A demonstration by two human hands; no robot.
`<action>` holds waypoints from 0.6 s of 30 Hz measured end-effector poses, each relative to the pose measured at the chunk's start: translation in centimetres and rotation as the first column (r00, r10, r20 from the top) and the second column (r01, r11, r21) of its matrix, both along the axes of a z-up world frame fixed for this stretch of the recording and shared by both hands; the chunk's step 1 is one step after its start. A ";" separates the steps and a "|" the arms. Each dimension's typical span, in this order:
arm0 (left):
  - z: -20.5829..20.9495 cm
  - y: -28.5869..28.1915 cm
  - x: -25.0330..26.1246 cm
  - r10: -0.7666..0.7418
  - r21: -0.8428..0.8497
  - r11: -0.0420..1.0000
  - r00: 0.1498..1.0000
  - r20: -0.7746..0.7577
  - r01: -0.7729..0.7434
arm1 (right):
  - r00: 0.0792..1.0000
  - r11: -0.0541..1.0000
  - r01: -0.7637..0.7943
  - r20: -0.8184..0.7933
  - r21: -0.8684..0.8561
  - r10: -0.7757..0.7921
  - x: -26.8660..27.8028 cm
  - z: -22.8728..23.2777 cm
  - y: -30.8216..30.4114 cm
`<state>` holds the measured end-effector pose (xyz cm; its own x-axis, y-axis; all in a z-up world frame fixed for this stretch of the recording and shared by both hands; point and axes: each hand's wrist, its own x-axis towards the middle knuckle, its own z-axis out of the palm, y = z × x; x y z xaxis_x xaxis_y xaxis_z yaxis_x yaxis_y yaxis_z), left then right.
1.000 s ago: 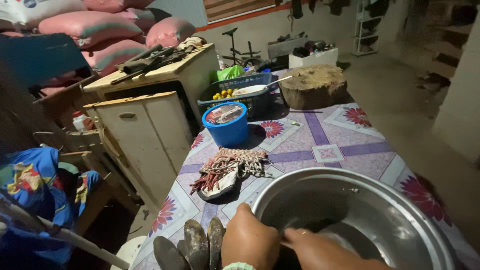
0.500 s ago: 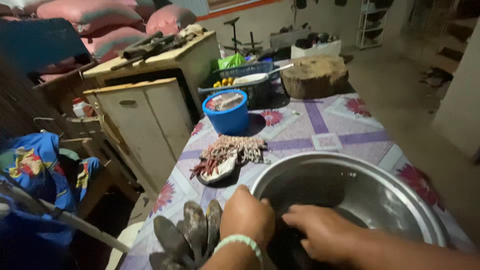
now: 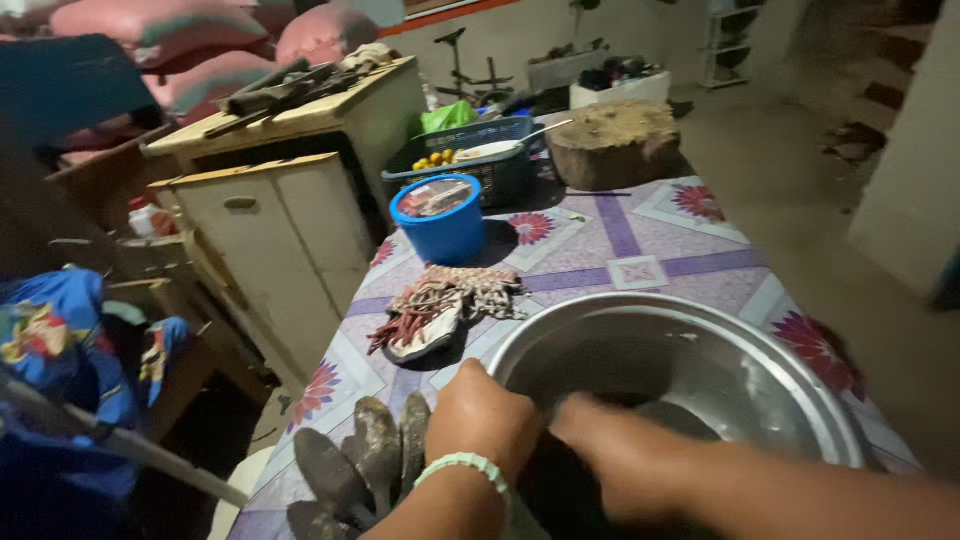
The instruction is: The person scrubs the inside of a large metal pot with a steel wool pad. The person holds the pot with one hand and scrubs the interior surface with the other hand in a repetitive circular motion.
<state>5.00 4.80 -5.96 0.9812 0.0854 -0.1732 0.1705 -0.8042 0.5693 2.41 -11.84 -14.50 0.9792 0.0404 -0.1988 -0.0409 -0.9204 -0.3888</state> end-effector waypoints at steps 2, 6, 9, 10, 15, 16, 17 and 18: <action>0.0 -0.3 -0.3 -0.004 -0.002 1.000 1.000 0.004 0.005 | 0.997 0.998 -0.038 -0.072 0.040 0.041 -0.7 -0.2 0.8; 0.7 0.0 -0.2 0.007 0.021 1.000 1.000 -0.024 -0.007 | 0.999 0.999 -0.029 -0.030 -0.045 0.028 0.5 0.5 1.1; 0.8 -0.3 -0.4 0.012 0.019 1.000 0.997 -0.075 -0.011 | 0.978 0.976 0.204 0.054 -0.072 -0.200 1.1 0.0 -0.9; 0.7 -0.4 -0.5 0.007 0.027 1.000 0.998 -0.069 -0.005 | 0.953 0.953 0.299 0.070 -0.054 -0.295 1.3 -0.5 -1.4; 0.4 -0.7 -0.6 -0.059 0.100 0.994 0.985 0.162 0.043 | 0.993 0.981 -0.077 0.103 0.179 0.059 2.0 -3.8 -1.1; 0.2 -0.6 -0.7 -0.158 0.148 0.982 0.930 0.331 0.115 | 0.970 0.949 -0.220 0.150 0.226 0.190 1.8 -4.4 -1.0; -0.1 -0.5 -0.7 -0.249 0.204 0.964 0.839 0.483 0.168 | 0.977 0.960 -0.193 0.134 0.202 0.168 1.8 -4.7 -0.9; -0.4 -0.5 -0.7 -0.266 0.205 0.961 0.819 0.508 0.185 | 0.982 0.970 -0.166 0.119 0.177 0.146 1.7 -4.9 -1.0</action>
<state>4.26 4.25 -6.34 0.9137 -0.1662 0.3709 -0.3181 -0.8605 0.3979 4.09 -12.80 -19.38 0.9727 0.2211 -0.0704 0.1475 -0.8235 -0.5479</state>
